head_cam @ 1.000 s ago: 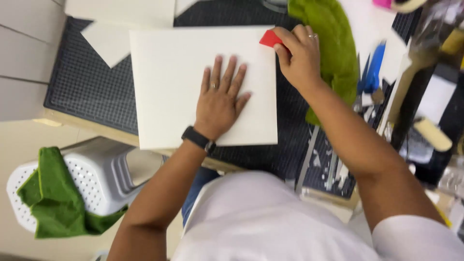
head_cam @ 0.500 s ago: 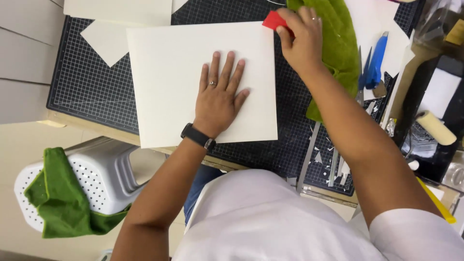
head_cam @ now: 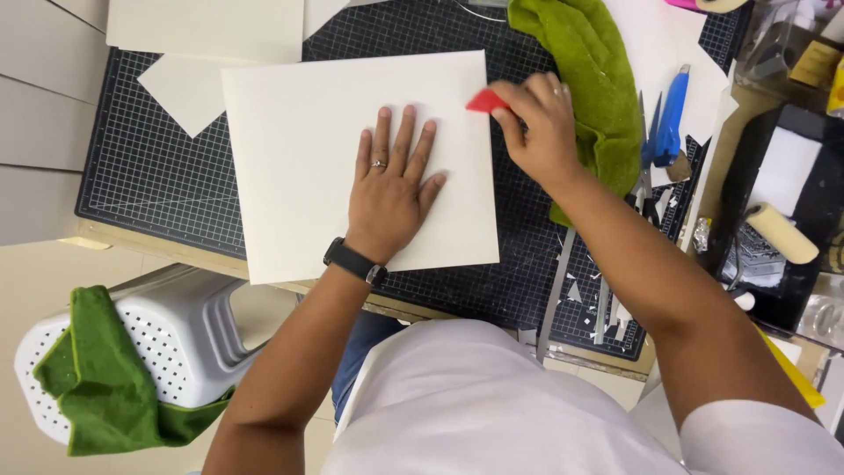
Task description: Applying and smoothing a white paper sheet onto a cardboard box using a hand scraper.
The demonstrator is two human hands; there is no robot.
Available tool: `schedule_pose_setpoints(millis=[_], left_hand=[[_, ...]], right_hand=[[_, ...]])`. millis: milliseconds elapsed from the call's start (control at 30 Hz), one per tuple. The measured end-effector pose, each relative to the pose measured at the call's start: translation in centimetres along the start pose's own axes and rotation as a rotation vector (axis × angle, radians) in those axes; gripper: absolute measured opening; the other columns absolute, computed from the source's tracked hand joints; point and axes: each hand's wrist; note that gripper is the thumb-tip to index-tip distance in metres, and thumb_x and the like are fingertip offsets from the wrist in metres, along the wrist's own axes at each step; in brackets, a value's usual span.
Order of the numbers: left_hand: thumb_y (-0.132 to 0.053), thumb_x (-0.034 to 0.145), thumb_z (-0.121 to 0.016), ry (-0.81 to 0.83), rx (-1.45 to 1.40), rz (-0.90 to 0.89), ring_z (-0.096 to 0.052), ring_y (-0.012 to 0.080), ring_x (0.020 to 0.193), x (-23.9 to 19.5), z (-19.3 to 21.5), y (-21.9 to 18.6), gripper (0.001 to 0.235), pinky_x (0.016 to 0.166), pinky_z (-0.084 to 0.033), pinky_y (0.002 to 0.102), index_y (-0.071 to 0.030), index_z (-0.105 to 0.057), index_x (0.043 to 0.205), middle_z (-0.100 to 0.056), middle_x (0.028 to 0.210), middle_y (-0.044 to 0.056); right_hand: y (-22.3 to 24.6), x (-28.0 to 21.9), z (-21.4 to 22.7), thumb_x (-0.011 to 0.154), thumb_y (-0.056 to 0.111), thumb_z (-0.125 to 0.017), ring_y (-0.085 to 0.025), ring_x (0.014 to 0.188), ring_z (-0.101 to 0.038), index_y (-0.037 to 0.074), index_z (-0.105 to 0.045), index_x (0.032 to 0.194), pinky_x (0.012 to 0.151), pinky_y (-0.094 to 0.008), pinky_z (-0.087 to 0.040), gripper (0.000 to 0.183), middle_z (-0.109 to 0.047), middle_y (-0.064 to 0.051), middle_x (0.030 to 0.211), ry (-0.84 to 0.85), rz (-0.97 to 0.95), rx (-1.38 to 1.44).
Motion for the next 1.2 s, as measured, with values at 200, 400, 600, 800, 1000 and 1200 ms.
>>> schedule_pose_setpoints(millis=[200,400,600,800,1000,1200], left_hand=[[-0.054,0.111,-0.024,-0.012,-0.004,-0.006,0.014,0.0333,0.158,0.0,0.0,0.1,0.067,0.126,0.009,0.050,-0.025,-0.008,0.169,0.004,0.176,0.006],[-0.053,0.112,-0.026,-0.032,-0.010,-0.010,0.014,0.0335,0.158,0.0,0.0,0.2,0.066,0.127,0.009,0.050,-0.024,-0.008,0.169,0.003,0.176,0.006],[-0.054,0.112,-0.026,-0.038,-0.005,-0.008,0.013,0.0351,0.158,-0.1,0.1,0.3,0.067,0.128,0.007,0.051,-0.024,-0.007,0.169,0.004,0.176,0.007],[-0.054,0.112,-0.024,-0.017,-0.003,-0.004,0.015,0.0333,0.158,-0.2,-0.1,0.2,0.067,0.127,0.009,0.050,-0.024,-0.007,0.169,0.005,0.175,0.006],[-0.054,0.112,-0.024,-0.012,0.000,-0.004,0.016,0.0340,0.157,-0.2,-0.1,0.1,0.067,0.127,0.009,0.051,-0.024,-0.007,0.169,0.006,0.175,0.005],[-0.055,0.116,-0.032,-0.344,0.155,-0.123,-0.010,0.0376,0.159,0.0,-2.6,1.3,0.065,0.132,-0.015,0.052,-0.018,-0.020,0.167,-0.017,0.173,0.009]], right_hand=[[4.9,-5.7,2.4,0.105,0.024,-0.062,-0.026,0.079,-0.050,0.015,-0.075,0.121,0.078,-0.041,-0.042,0.022,-0.046,-0.002,0.082,0.039,-0.097,0.175],[1.6,-2.8,0.1,0.107,0.028,-0.062,-0.026,0.084,-0.052,0.013,-0.074,0.124,0.079,-0.040,-0.041,0.025,-0.047,-0.002,0.088,-0.036,-0.073,0.125],[4.1,-4.0,1.5,0.108,0.026,-0.060,-0.027,0.081,-0.051,0.013,-0.073,0.124,0.081,-0.041,-0.042,0.024,-0.047,-0.002,0.087,-0.044,-0.112,0.199],[4.7,-4.2,1.4,0.109,0.027,-0.059,-0.024,0.081,-0.051,0.013,-0.073,0.124,0.080,-0.039,-0.040,0.025,-0.046,-0.001,0.087,-0.068,-0.138,0.211],[2.9,-3.6,0.3,0.109,0.027,-0.059,-0.026,0.079,-0.050,0.013,-0.073,0.124,0.078,-0.040,-0.040,0.025,-0.045,-0.002,0.086,-0.058,-0.095,0.173],[6.4,-7.9,2.3,0.110,0.027,-0.052,-0.021,0.088,-0.045,0.012,-0.070,0.121,0.082,-0.036,-0.037,0.026,-0.051,-0.004,0.089,0.051,-0.192,0.206]])
Point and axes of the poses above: each hand's wrist, its own x-axis towards the middle knuckle, its own z-axis out of the back of the hand, y = z × x
